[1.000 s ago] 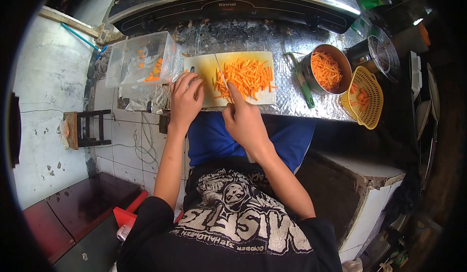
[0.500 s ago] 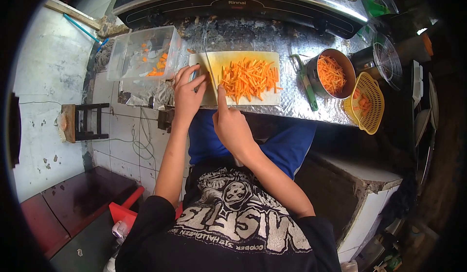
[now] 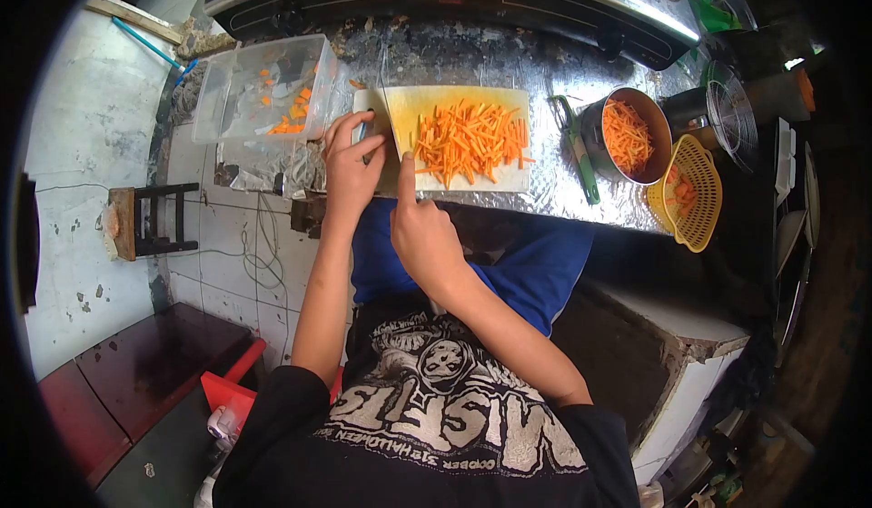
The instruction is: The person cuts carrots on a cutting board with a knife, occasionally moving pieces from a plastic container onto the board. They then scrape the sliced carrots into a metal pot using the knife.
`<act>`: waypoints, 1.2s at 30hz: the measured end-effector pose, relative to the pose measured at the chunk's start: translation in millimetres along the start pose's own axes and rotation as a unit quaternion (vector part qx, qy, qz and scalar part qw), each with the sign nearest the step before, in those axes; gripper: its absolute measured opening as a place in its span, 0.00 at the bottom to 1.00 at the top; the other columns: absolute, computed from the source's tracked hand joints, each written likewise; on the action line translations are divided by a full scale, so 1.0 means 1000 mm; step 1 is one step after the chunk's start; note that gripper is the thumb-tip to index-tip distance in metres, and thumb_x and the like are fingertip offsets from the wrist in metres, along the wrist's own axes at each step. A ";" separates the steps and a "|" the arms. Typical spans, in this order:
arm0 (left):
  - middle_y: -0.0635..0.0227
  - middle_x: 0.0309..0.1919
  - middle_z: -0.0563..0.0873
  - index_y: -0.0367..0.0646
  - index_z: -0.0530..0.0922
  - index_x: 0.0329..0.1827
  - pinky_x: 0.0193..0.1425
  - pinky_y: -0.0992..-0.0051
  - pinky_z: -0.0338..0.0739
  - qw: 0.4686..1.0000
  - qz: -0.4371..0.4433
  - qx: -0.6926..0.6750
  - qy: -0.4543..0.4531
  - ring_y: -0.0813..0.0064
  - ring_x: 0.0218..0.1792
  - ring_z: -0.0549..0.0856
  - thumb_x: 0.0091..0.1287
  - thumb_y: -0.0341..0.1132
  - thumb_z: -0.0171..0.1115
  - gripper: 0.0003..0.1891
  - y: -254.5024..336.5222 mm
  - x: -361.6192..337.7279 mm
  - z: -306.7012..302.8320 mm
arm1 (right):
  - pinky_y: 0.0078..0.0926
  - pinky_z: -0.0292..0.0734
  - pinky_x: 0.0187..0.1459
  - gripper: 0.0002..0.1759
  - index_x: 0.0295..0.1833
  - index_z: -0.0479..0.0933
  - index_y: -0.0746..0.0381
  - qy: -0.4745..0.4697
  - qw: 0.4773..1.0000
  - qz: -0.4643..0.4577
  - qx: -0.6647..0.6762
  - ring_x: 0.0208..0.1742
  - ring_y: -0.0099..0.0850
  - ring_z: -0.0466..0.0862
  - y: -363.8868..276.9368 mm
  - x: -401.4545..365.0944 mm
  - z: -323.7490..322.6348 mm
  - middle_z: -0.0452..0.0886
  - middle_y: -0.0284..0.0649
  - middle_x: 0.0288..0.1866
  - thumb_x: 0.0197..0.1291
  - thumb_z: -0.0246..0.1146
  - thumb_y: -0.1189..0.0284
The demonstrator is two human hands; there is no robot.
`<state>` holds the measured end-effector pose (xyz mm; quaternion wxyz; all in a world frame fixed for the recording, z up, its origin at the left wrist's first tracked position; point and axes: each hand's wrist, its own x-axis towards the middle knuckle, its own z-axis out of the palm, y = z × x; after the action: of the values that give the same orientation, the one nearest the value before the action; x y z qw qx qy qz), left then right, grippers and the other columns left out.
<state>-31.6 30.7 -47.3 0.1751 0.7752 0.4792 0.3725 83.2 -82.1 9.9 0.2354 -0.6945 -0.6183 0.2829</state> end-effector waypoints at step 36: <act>0.67 0.52 0.82 0.49 0.92 0.41 0.64 0.63 0.70 1.000 -0.021 -0.003 0.001 0.61 0.57 0.77 0.57 0.33 0.76 0.09 0.003 0.003 -0.003 | 0.56 0.78 0.28 0.38 0.76 0.50 0.81 0.077 0.995 -0.043 0.043 0.24 0.61 0.83 0.003 0.059 0.005 0.79 0.63 0.21 0.62 0.55 0.81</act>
<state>-31.2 31.5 -42.6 0.1847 0.7638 0.4945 0.3714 86.3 -23.6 -1.3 0.3240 -0.6759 -0.6149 0.2451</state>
